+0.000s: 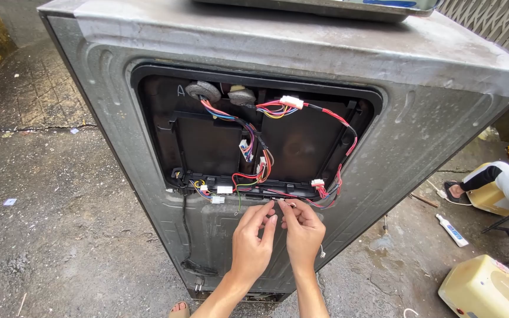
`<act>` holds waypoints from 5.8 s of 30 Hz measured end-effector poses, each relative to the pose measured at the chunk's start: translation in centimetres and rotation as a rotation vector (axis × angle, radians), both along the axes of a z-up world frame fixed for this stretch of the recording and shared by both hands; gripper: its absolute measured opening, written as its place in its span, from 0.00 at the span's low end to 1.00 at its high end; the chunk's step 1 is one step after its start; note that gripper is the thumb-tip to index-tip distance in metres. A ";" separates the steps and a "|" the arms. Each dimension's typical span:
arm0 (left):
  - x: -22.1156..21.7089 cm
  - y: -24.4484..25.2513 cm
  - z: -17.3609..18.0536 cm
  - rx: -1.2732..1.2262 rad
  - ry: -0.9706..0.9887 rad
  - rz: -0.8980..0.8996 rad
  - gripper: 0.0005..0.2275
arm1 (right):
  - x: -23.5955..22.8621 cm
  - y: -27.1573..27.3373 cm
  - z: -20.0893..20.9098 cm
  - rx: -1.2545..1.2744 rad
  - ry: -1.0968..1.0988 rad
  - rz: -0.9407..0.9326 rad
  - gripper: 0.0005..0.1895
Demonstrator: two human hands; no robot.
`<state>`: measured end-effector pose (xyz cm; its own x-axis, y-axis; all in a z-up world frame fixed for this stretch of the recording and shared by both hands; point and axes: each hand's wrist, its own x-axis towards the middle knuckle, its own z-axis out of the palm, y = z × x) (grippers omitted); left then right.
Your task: Disconnecting and reconnecting electrical wire harnesses and connectors on the back panel of a refrigerator.
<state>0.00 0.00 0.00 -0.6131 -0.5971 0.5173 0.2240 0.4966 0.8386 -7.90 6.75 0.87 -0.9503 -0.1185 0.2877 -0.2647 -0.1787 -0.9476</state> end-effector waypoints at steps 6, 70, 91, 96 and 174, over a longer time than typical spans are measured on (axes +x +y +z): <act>-0.1 0.4 -0.2 0.014 0.004 0.005 0.16 | -0.4 0.2 0.0 0.057 -0.024 -0.004 0.01; -1.8 -4.9 2.6 -0.982 0.180 0.289 0.05 | -0.6 0.4 -0.7 0.034 0.054 0.027 0.05; 8.8 -4.4 -3.6 0.100 0.003 0.410 0.08 | -0.1 -1.0 -1.3 -0.047 -0.053 -0.086 0.03; 10.0 -4.2 -3.2 0.220 -0.013 0.433 0.09 | 0.7 -0.4 -0.2 0.001 -0.020 -0.144 0.05; -2.4 2.2 -0.9 -0.524 0.133 0.093 0.12 | -2.7 10.0 -2.5 -0.235 -0.365 -0.109 0.09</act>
